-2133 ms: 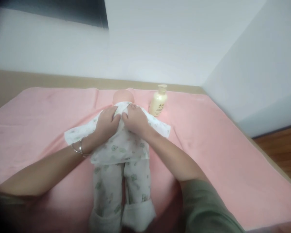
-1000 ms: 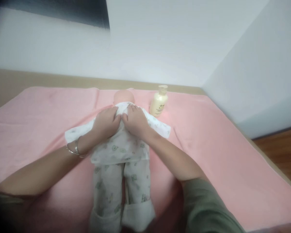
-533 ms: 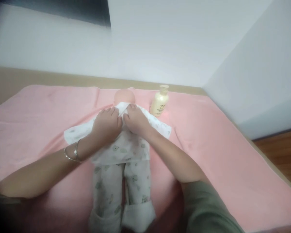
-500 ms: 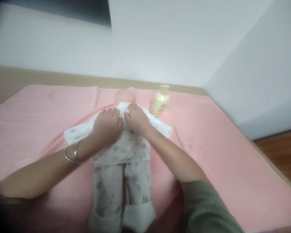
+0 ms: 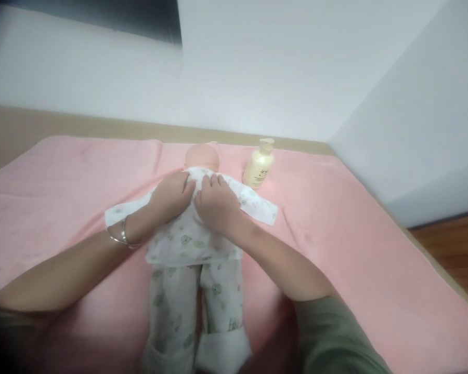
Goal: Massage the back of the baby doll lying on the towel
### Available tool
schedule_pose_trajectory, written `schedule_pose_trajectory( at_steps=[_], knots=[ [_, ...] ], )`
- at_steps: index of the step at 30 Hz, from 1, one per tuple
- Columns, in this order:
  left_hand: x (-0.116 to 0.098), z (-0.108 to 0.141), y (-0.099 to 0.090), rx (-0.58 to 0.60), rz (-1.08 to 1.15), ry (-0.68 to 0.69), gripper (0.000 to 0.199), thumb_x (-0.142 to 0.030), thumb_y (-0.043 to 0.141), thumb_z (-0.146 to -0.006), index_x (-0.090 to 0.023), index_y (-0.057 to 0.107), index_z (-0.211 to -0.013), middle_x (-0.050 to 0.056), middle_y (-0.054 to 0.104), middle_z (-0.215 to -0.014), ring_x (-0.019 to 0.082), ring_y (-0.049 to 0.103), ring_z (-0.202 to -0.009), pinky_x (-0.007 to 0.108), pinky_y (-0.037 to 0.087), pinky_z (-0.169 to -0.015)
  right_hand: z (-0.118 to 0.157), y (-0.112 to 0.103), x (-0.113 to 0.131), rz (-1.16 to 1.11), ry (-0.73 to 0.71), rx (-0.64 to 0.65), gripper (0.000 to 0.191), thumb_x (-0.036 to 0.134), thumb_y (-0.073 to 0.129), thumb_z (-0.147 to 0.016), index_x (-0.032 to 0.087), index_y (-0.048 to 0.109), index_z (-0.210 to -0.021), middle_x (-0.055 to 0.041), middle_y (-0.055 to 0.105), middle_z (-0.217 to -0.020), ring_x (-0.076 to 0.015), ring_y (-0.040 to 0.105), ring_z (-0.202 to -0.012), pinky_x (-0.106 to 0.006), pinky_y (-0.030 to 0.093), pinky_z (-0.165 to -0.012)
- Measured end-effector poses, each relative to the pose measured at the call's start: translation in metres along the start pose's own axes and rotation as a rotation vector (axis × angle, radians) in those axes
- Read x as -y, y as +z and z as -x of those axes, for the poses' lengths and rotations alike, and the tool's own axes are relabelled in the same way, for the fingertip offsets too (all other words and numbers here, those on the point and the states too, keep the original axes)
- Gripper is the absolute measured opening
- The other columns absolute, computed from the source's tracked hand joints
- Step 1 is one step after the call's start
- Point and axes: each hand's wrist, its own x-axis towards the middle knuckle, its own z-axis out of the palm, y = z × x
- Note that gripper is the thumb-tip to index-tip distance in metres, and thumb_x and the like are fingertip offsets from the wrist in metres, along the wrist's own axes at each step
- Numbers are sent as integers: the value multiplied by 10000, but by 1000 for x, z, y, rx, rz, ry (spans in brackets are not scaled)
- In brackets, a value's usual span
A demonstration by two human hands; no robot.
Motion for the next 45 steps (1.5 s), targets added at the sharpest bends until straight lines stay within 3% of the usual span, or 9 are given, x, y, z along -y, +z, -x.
schedule_pose_trajectory(
  at_steps=[4, 9, 14, 18, 27, 30, 35, 40, 45],
  knots=[
    [-12, 17, -2, -74, -187, 139, 317, -213, 309, -970, -135, 614, -931, 189, 653, -966, 320, 599, -941, 439, 465, -831, -17, -5, -10, -85, 104, 53, 455, 290, 380, -974, 42, 573, -1303, -228, 611, -1380, -348, 518, -1332, -512, 416, -1127],
    [-15, 26, -7, -48, -282, 308, 307, -118, 344, -911, -174, 609, -766, 169, 620, -844, 309, 578, -873, 441, 462, -810, -22, -2, -13, -43, 92, 37, 471, 299, 367, -978, 6, 566, -1288, -252, 619, -1347, -367, 528, -1294, -532, 400, -1130],
    [-4, 7, -7, -15, -36, 152, 263, -197, 385, -921, -212, 568, -732, 120, 624, -807, 272, 591, -787, 417, 480, -746, -4, 0, 3, 91, -16, 12, 514, 238, 318, -983, -73, 524, -1337, -313, 579, -1384, -401, 518, -1323, -564, 385, -1152],
    [-1, -4, -6, 51, 66, -1, 256, -251, 350, -947, -194, 575, -840, 106, 641, -823, 246, 578, -720, 388, 459, -666, 10, 1, 11, 121, -92, -40, 484, 209, 319, -984, -25, 560, -1333, -268, 567, -1430, -380, 494, -1379, -537, 367, -1192],
    [-23, 30, -1, -118, -164, 172, 295, -163, 351, -933, -119, 613, -1063, 209, 629, -1055, 346, 572, -1021, 467, 448, -883, -22, -7, -15, -52, 79, 82, 410, 234, 365, -976, 22, 607, -1230, -233, 627, -1353, -338, 546, -1308, -474, 424, -1139],
    [-23, 28, -2, -156, -142, 159, 274, -165, 384, -916, -142, 607, -1073, 184, 634, -1066, 326, 577, -1021, 442, 456, -889, -27, -4, -19, -46, 58, 59, 413, 231, 353, -975, 18, 594, -1235, -238, 622, -1356, -338, 532, -1314, -487, 401, -1147],
    [-8, 4, 0, -29, 40, 28, 212, -231, 380, -907, -181, 585, -929, 128, 653, -921, 286, 596, -870, 420, 471, -798, -13, 2, -9, 43, 7, 23, 484, 233, 325, -986, -42, 534, -1325, -286, 601, -1370, -375, 529, -1308, -538, 406, -1130],
    [-2, -2, 9, -58, 86, -67, 255, -277, 364, -903, -182, 600, -913, 126, 664, -901, 297, 603, -886, 432, 466, -811, 1, 2, 3, 105, -99, -46, 496, 212, 302, -993, -49, 535, -1345, -280, 601, -1371, -362, 518, -1336, -510, 364, -1182],
    [-3, 3, 16, -119, 126, -65, 402, -315, 344, -923, -142, 637, -1138, 151, 689, -1075, 322, 610, -1052, 456, 469, -931, -15, -3, -10, -44, 40, 46, 455, 264, 363, -986, 34, 571, -1318, -213, 618, -1383, -324, 538, -1323, -468, 418, -1141]
  ],
)
